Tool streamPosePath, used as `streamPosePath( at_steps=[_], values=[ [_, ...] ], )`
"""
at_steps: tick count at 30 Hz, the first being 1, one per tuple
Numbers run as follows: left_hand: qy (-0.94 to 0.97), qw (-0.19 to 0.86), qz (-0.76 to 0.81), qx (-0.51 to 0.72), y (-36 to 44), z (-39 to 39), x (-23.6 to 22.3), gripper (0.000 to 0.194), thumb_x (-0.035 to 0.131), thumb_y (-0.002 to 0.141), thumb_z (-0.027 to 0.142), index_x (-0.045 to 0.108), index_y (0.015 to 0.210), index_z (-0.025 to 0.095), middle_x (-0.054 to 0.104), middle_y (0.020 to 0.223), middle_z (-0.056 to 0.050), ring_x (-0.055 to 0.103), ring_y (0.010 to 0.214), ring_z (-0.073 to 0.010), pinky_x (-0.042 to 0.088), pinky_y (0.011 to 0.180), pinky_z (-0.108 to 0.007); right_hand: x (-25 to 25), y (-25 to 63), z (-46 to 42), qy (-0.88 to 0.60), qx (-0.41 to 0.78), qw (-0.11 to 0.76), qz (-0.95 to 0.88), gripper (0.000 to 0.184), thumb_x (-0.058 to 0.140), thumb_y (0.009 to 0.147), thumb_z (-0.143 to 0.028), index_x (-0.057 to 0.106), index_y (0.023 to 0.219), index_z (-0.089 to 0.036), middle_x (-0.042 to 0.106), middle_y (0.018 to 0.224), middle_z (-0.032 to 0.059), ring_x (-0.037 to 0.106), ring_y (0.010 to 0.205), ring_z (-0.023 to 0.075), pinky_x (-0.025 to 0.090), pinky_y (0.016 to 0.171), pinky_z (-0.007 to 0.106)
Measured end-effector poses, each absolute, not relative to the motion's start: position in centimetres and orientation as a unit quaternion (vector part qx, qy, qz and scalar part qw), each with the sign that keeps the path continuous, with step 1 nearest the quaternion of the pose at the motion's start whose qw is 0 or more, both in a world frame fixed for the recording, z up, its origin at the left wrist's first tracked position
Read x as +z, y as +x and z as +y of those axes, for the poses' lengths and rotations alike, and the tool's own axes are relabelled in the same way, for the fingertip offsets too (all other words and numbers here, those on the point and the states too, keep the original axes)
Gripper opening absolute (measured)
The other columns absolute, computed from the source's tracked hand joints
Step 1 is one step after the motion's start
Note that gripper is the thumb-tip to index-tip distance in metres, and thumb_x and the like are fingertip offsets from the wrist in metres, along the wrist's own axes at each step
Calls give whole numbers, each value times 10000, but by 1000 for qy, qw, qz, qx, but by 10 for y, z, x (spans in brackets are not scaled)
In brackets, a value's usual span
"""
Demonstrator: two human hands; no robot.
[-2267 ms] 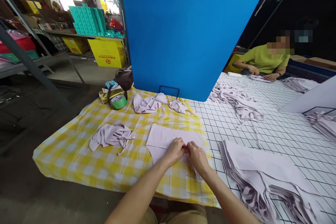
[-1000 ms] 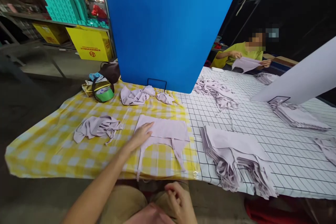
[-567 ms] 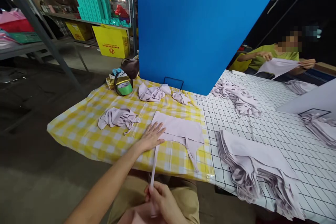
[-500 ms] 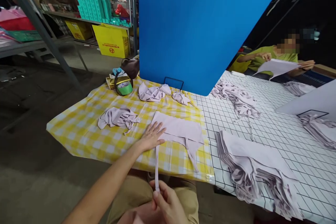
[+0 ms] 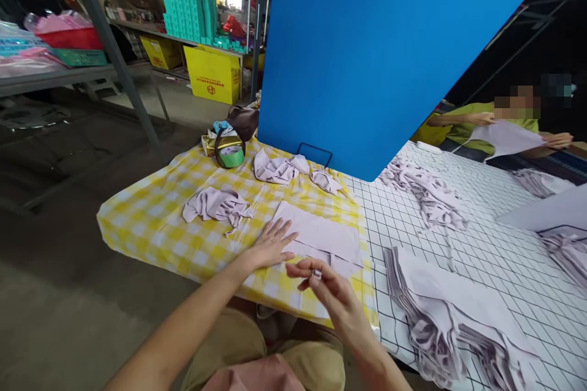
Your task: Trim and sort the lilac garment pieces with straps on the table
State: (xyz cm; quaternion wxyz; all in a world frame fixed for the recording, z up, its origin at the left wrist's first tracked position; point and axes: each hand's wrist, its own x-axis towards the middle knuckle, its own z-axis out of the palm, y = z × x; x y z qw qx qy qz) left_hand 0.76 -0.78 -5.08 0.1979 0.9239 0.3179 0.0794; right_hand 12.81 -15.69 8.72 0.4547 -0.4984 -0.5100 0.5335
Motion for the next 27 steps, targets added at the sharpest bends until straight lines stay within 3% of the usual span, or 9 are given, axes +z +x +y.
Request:
streamPosePath(
  at_steps=[7,12,15,17,20,23,27],
  values=[
    [916,230,319,76,7,-10,-45,578,403,859,525,279,1383,314,126,1497,-37,39,1372,-268,29,1085,-491,96,149,-125,-510,541,498,-447,273,555,811,-404,600,974,-189,681,1016,121,624,899,229,463,718,338],
    [911,235,328,85,8,-10,-50,579,451,848,488,295,1376,310,116,1499,-40,47,1370,-275,34,1083,-494,99,156,-116,-498,573,506,-409,275,584,781,-391,606,952,-176,677,1027,128,624,884,220,456,690,316],
    [907,248,324,105,9,-10,-43,547,496,838,413,360,1347,267,210,1475,-79,136,1355,-296,65,1074,-518,94,158,-110,-517,553,500,-420,303,562,798,-436,599,938,-170,694,958,119,625,766,183,439,620,284],
    [890,250,345,162,10,-12,-28,417,479,852,307,465,1260,220,406,1375,-98,278,1307,-274,113,1072,-506,91,158,-107,-534,544,483,-432,343,557,791,-475,589,926,-160,702,894,115,610,683,165,414,566,267],
    [845,225,373,310,10,-18,6,224,417,861,175,573,1020,191,626,1060,-51,496,1118,-186,217,1055,-418,87,155,-103,-569,537,445,-436,396,554,767,-524,579,889,-148,704,769,101,574,580,146,373,508,251],
    [846,196,316,381,8,-28,40,110,449,868,216,556,889,200,628,896,5,565,935,-136,226,1051,-376,84,151,-100,-584,542,407,-446,370,531,763,-500,574,856,-145,694,698,85,550,542,137,352,493,245],
    [896,154,257,328,6,-36,63,110,462,878,237,544,819,195,604,845,21,557,864,-130,136,1081,-415,78,147,-94,-592,533,370,-479,236,497,722,-386,549,695,-158,674,647,69,542,529,131,353,492,246]
  ],
)
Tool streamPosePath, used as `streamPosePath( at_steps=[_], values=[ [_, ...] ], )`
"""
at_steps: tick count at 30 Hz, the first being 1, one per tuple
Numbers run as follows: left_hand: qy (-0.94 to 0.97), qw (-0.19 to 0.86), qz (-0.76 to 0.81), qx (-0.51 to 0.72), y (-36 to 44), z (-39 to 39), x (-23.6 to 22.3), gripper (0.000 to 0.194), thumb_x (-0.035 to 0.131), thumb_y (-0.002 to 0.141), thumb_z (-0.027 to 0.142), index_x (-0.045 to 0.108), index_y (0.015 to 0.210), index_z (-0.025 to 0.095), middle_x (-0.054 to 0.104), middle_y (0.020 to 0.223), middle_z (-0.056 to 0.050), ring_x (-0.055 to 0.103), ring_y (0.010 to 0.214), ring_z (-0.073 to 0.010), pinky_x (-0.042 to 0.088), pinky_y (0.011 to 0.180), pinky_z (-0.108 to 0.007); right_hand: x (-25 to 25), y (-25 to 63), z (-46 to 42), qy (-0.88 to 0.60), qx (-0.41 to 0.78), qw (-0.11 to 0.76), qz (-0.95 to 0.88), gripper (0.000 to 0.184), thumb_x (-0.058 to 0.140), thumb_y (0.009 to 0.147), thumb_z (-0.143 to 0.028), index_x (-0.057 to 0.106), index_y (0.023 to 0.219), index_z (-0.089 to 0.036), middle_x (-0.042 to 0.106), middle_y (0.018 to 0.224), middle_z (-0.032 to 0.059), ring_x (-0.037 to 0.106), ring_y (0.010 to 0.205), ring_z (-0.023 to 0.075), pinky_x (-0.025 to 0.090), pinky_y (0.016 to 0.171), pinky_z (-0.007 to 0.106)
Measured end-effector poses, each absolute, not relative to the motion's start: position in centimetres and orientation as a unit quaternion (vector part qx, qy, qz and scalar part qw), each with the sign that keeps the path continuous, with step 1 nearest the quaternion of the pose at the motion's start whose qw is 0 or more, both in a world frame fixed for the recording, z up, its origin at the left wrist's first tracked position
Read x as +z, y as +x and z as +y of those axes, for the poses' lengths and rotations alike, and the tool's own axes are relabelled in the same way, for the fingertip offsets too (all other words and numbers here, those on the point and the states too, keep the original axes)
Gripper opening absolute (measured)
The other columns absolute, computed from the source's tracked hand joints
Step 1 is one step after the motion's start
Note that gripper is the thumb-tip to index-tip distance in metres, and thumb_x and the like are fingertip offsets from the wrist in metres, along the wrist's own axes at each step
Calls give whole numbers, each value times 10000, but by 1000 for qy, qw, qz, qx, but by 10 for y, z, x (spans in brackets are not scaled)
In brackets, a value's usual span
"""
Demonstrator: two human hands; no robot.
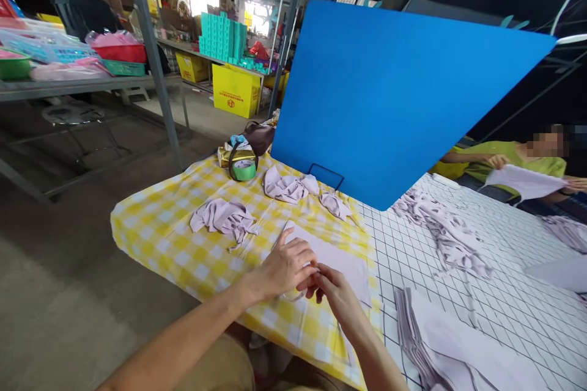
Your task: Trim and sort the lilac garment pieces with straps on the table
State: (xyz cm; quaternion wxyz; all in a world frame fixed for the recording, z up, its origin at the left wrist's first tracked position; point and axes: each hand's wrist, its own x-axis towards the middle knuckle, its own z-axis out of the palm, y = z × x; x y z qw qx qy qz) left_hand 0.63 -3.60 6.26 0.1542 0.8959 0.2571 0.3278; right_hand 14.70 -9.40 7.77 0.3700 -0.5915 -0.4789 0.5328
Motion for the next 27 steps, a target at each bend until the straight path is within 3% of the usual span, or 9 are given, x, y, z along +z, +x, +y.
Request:
streamPosePath(
  at_steps=[6,11,14,16,19,22,25,27],
  values=[
    [906,173,253,293,11,-31,63,115,484,833,174,540,732,171,581,798,15,539,821,-131,147,1069,-419,72,146,-91,-614,511,356,-486,207,469,680,-374,513,638,-177,618,552,27,536,512,134,363,490,252],
    [857,371,235,270,12,-17,65,135,532,765,160,532,630,160,581,741,18,539,795,-125,338,923,-300,70,149,-96,-600,549,345,-469,297,470,727,-474,487,690,-180,626,525,34,513,493,126,359,506,252],
    [810,479,239,240,11,-9,62,138,532,745,203,558,620,151,580,740,4,532,778,-131,396,761,-230,66,154,-99,-609,556,313,-472,338,437,769,-509,503,750,-178,517,417,-37,427,407,101,309,462,238],
    [777,524,273,217,11,-6,56,117,538,719,229,590,659,143,581,728,8,523,733,-126,393,689,-213,61,158,-99,-641,501,309,-492,332,469,763,-511,509,813,-186,437,406,-80,387,392,95,283,446,233],
    [749,553,316,181,16,-2,48,136,542,676,248,616,667,133,555,644,26,490,649,-115,358,592,-200,51,159,-96,-670,373,387,-513,400,599,682,-451,479,979,-211,541,622,-41,523,589,141,378,542,256],
    [744,551,345,156,23,0,47,146,527,643,241,611,600,129,501,550,35,444,572,-104,305,518,-205,44,155,-94,-614,412,464,-488,461,614,679,-386,395,1058,-239,592,870,20,583,814,179,446,693,310],
    [740,543,371,139,30,2,49,151,508,623,236,578,535,135,435,484,42,382,510,-92,251,474,-219,40,152,-92,-586,472,490,-440,367,556,722,-322,371,1028,-239,563,795,-12,598,706,157,460,670,313],
    [736,539,386,134,32,5,47,153,514,613,252,539,509,143,366,456,54,326,482,-83,216,456,-227,38,150,-92,-613,439,482,-447,325,536,720,-296,391,1003,-229,517,719,-42,558,596,132,441,587,279]
  ],
)
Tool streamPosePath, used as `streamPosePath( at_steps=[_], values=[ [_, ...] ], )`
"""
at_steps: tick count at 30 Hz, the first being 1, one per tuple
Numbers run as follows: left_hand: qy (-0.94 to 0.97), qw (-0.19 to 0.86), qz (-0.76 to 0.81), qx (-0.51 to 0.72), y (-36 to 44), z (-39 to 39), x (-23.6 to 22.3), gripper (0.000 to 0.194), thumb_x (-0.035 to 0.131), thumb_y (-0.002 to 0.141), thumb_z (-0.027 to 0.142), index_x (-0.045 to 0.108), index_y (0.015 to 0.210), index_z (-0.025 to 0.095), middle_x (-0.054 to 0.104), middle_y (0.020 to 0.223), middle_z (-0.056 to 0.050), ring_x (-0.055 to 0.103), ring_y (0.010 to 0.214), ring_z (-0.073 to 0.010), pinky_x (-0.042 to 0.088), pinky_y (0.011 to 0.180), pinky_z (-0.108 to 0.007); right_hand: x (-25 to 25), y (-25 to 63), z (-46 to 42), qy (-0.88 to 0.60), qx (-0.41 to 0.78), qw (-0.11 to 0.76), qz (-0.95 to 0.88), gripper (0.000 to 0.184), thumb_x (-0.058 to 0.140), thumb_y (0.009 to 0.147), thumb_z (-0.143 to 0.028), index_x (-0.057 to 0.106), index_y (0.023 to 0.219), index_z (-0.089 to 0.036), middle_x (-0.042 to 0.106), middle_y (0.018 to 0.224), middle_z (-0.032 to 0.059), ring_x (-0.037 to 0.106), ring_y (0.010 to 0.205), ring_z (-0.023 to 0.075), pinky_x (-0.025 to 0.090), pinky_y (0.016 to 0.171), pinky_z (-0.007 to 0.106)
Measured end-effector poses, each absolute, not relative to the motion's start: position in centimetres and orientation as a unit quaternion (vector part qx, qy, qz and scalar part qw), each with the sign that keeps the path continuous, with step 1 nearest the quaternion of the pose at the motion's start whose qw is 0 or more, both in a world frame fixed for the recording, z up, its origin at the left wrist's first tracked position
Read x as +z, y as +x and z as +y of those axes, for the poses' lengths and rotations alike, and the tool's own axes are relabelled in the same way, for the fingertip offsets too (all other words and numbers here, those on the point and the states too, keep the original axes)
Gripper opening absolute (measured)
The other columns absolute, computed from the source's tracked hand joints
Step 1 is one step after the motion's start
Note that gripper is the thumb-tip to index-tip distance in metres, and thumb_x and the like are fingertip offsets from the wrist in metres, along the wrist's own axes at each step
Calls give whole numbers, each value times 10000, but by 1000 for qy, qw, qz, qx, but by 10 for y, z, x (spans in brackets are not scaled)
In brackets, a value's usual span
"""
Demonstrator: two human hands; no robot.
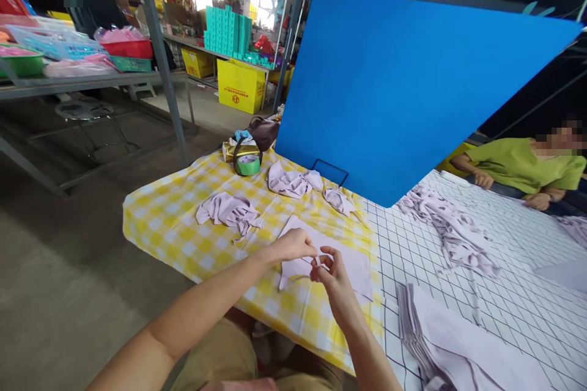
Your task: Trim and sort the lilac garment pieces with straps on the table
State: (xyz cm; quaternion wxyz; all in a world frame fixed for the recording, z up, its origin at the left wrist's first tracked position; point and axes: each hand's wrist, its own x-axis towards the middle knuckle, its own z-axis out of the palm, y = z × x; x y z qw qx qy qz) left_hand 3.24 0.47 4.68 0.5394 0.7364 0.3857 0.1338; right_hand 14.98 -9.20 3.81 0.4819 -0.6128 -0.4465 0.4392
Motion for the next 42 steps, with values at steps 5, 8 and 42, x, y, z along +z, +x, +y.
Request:
streamPosePath(
  at_steps=[5,8,42],
  values=[
    [735,559,373,98,37,12,35,193,507,625,293,504,495,151,341,430,58,322,457,-83,231,446,-224,29,145,-93,-674,228,417,-566,163,466,778,-318,486,890,-202,523,663,-23,494,558,131,386,536,253],
    [745,562,353,71,38,17,28,205,479,657,293,551,541,140,472,479,32,428,491,-96,314,473,-211,19,146,-94,-667,119,410,-611,192,401,831,-332,535,801,-198,555,729,24,510,600,140,387,568,258],
    [920,280,253,106,48,40,-28,91,593,775,183,680,789,158,617,822,-34,527,880,-164,404,769,-230,-2,180,-43,-725,132,29,-676,254,401,798,-13,608,783,-159,622,824,57,575,710,134,304,592,220]
  ],
)
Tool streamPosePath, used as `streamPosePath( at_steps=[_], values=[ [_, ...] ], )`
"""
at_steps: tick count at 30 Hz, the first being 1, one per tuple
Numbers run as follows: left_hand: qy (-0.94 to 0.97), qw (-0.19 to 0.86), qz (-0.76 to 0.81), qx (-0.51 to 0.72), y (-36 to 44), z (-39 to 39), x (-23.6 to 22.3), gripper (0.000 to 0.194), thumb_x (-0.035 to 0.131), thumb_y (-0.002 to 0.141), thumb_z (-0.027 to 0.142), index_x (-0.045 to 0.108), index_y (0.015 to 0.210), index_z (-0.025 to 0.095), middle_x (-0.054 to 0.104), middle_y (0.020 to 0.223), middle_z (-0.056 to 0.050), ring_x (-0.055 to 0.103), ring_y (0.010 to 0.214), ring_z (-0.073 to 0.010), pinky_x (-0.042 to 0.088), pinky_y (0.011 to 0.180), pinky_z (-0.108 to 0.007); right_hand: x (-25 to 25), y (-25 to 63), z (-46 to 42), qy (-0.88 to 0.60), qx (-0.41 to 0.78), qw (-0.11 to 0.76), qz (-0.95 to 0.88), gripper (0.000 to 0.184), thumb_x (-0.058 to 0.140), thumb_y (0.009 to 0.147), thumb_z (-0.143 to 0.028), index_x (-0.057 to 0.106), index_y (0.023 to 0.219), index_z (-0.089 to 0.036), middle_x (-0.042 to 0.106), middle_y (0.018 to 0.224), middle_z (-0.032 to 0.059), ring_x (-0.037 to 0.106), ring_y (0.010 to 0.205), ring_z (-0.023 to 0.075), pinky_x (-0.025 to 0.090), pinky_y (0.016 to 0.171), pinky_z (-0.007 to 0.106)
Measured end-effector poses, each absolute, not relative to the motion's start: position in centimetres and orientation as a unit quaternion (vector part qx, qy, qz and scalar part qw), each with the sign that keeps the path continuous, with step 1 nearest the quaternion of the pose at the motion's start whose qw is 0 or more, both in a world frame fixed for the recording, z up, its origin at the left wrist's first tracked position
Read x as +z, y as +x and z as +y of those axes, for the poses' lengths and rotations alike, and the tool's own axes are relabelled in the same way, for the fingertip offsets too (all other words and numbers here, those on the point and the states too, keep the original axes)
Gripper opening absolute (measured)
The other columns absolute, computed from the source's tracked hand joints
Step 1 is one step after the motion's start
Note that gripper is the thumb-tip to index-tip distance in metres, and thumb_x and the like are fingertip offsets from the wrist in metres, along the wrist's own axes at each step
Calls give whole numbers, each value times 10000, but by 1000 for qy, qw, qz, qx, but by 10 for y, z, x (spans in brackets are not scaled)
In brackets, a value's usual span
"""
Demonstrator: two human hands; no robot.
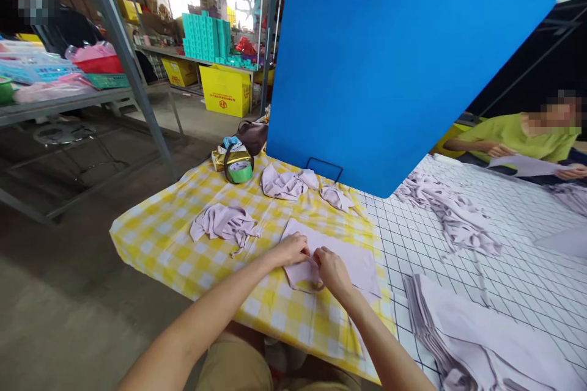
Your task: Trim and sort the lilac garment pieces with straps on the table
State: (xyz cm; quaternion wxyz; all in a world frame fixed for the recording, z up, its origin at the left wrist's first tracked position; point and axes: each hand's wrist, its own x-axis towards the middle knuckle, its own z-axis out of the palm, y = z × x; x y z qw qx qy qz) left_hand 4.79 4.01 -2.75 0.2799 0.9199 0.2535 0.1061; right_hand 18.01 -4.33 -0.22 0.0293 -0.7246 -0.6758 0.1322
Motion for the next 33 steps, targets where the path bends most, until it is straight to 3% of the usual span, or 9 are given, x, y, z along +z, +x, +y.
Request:
streamPosePath(
  at_steps=[21,28,33],
  values=[
    [924,280,244,90,47,43,-24,112,571,785,186,676,801,151,605,815,-46,513,862,-179,401,743,-242,5,175,-40,-721,109,-33,-684,261,402,788,9,610,822,-146,623,861,80,597,732,153,300,575,235],
    [926,273,244,90,48,42,-28,118,534,788,157,644,745,153,585,806,-45,499,864,-181,398,770,-255,3,168,-38,-727,129,8,-675,243,417,794,4,603,860,-136,617,899,108,602,777,170,330,611,237],
    [920,276,262,93,49,41,-29,91,532,768,148,620,748,134,584,795,-58,497,846,-194,407,743,-271,-1,164,-36,-745,161,92,-640,215,445,754,7,587,783,-152,632,875,99,602,787,177,354,646,240]
  ],
)
